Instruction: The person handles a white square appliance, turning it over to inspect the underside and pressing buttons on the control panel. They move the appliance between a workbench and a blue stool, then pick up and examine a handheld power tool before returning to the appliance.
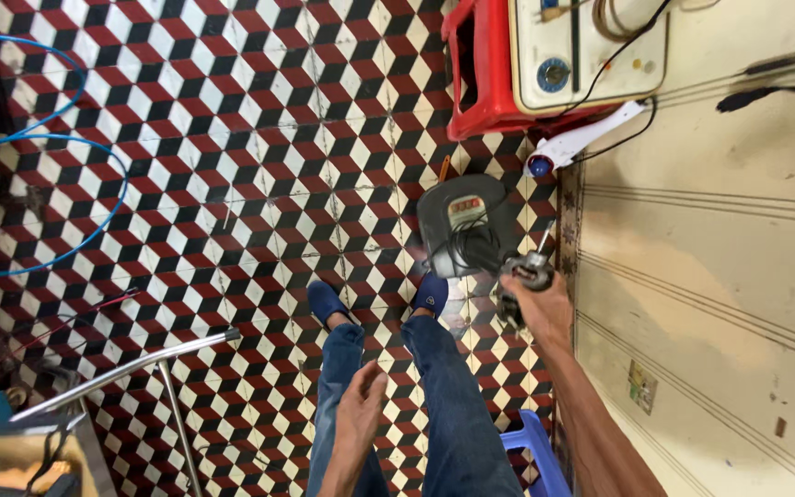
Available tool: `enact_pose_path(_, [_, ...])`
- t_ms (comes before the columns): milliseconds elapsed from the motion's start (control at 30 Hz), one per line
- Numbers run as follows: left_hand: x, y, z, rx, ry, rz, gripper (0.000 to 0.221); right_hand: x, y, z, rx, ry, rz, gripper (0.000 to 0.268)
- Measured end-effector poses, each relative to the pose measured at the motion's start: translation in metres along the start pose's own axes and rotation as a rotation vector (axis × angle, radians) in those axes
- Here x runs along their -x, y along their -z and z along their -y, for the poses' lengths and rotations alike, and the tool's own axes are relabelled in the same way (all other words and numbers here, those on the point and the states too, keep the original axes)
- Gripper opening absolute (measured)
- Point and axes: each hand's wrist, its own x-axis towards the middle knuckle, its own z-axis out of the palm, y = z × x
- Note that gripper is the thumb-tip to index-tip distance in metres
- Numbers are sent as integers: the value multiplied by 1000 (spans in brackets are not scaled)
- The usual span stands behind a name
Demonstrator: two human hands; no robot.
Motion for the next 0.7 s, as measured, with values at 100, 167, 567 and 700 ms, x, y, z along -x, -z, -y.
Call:
enact_pose_path(100, [12,-11,-10,-142,-44,35,56,58,36,9,-2,208,29,96])
enact_pose_path(167, [28,-19,-22,-313,-112,63,61,99,66,17,54,288,87,92])
enact_pose_path(567, [127,17,-66,-391,-962,-445,102,314,184,113,387,1000,329,90])
enact_pose_path(700, [149,60,-34,-216,-1021,-748,80,320,175,122,482,1117,480,95])
